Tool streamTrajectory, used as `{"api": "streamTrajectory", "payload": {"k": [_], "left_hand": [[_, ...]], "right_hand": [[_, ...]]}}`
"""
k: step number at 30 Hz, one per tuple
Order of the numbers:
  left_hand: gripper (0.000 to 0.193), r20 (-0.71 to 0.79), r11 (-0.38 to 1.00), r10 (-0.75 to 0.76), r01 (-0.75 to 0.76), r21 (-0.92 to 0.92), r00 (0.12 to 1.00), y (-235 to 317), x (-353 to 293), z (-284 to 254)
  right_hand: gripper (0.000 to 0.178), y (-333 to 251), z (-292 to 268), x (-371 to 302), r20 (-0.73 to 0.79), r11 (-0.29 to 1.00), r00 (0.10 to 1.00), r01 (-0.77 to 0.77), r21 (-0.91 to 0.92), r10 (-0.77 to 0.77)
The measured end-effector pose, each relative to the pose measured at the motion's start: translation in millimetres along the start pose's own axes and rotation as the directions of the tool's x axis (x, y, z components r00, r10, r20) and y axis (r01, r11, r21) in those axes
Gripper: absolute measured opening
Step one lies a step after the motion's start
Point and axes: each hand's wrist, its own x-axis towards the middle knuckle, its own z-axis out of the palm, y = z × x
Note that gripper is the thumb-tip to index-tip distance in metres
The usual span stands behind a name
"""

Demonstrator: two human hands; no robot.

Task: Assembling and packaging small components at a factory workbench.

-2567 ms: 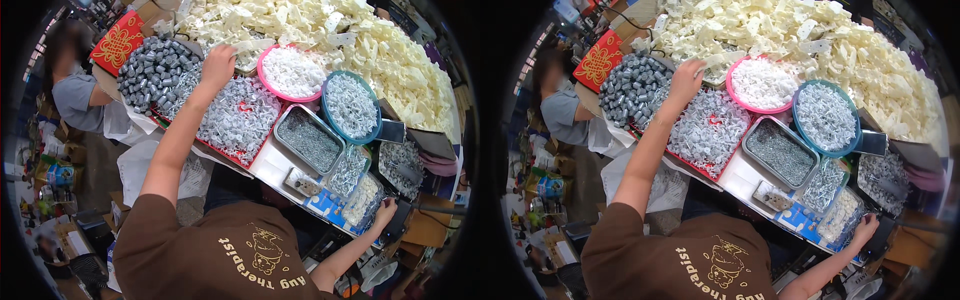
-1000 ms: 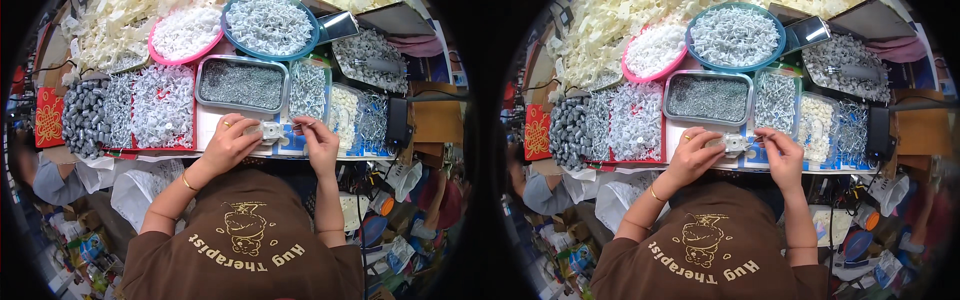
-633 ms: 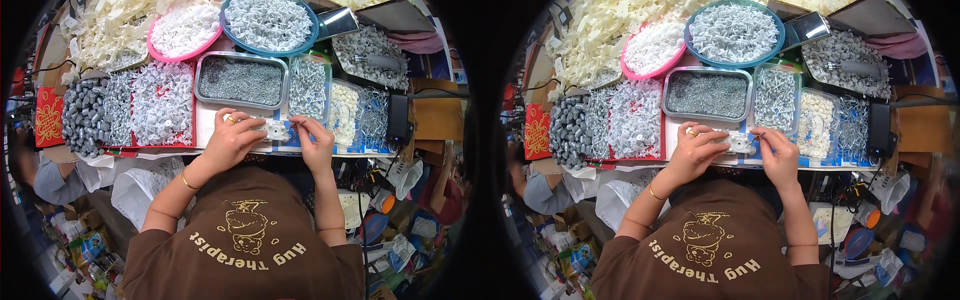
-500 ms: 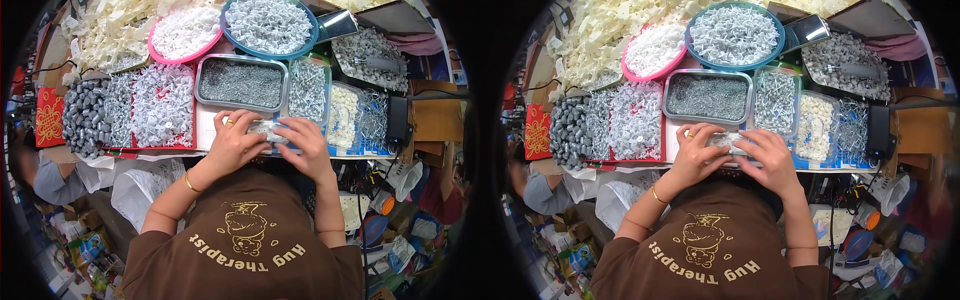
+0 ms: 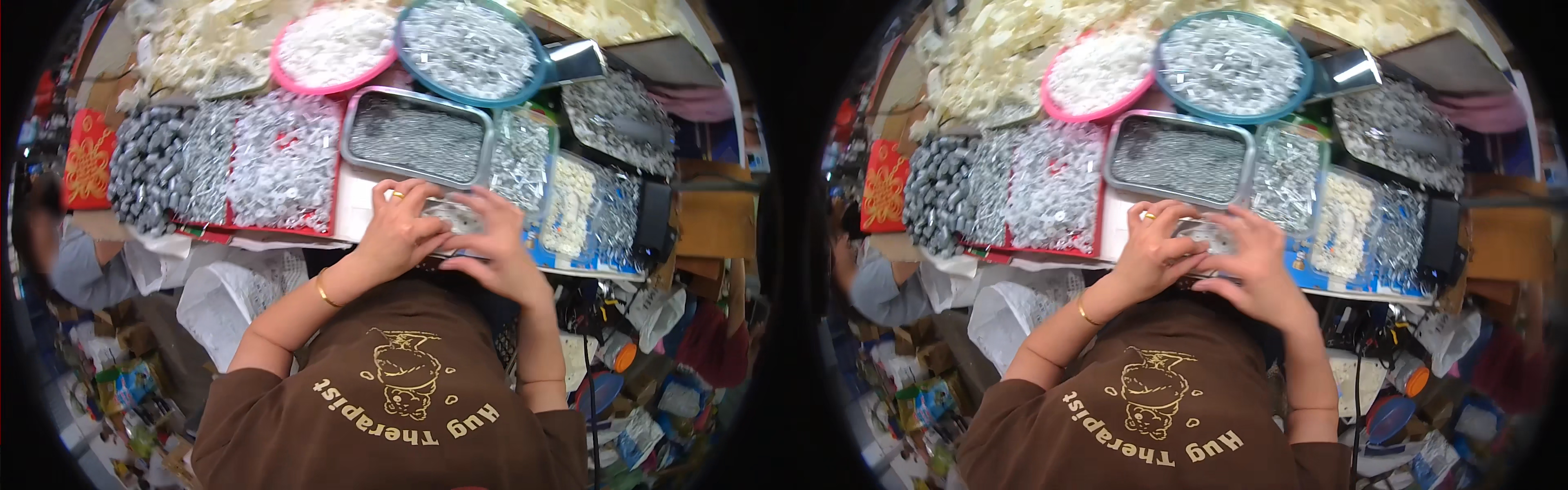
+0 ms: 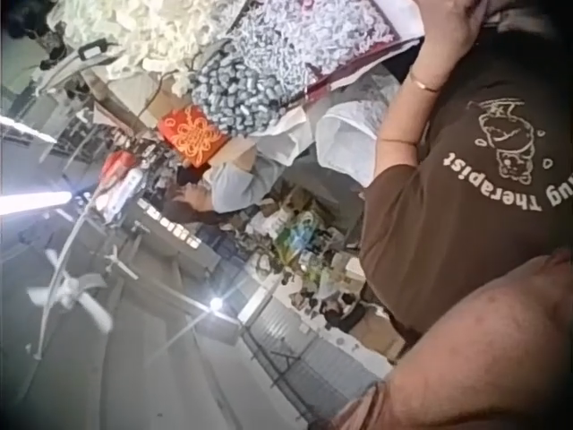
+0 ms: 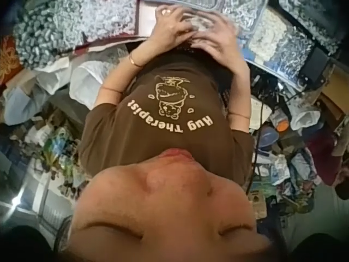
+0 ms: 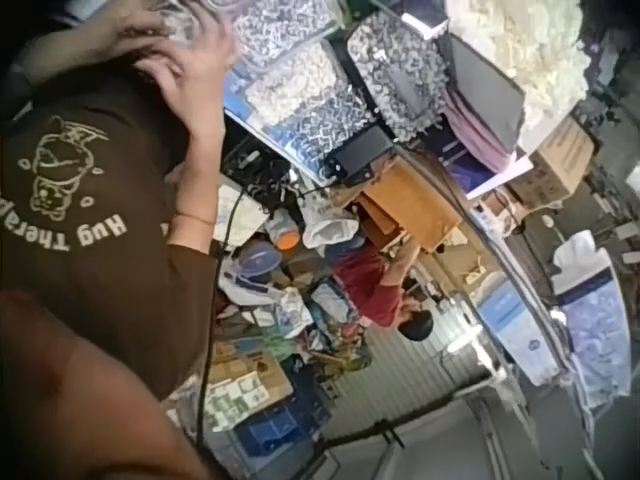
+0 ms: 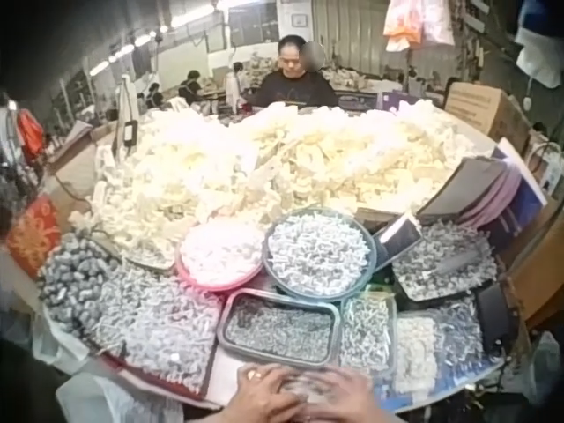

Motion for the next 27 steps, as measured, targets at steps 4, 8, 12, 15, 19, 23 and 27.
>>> {"api": "streamTrajectory", "payload": {"k": [4, 8, 12, 15, 19, 23, 27], "left_hand": [[0.015, -0.01, 0.999, -0.009, 0.009, -0.044, 1.0, 2, -1, 6], [0.014, -0.031, 0.998, -0.055, 0.055, -0.012, 0.998, 6, -12, 6], [0.015, -0.149, 0.989, -0.1, 0.114, 0.093, 0.984, -21, -9, -37], [0.013, -0.487, 0.79, -0.186, 0.425, 0.442, 0.853, -82, -5, -108], [0.015, -0.456, 0.577, -0.291, 0.535, 0.618, 0.841, -152, -25, -156], [0.013, -0.375, 0.632, -0.277, 0.461, 0.623, 0.885, -171, -34, -154], [0.008, -0.488, 0.735, -0.26, 0.498, 0.46, 0.833, -174, -32, -140]], "right_hand": [[0.015, 57, -19, 1, -0.345, 0.924, 0.888, -0.362, -0.121, 0.302], [0.013, 74, -9, 9, -0.304, 0.871, 0.937, -0.29, -0.396, 0.174], [0.01, 73, -12, 11, -0.29, 0.897, 0.904, -0.384, -0.221, 0.315], [0.01, 62, -17, 7, -0.377, 0.914, 0.865, -0.393, -0.098, 0.331], [0.011, 75, -14, -4, -0.436, 0.898, 0.785, -0.382, 0.219, 0.44], [0.018, 54, -16, -2, -0.417, 0.822, 0.731, -0.351, 0.448, 0.54], [0.024, 28, -28, 1, -0.455, 0.859, 0.749, -0.298, 0.417, 0.481]]}}
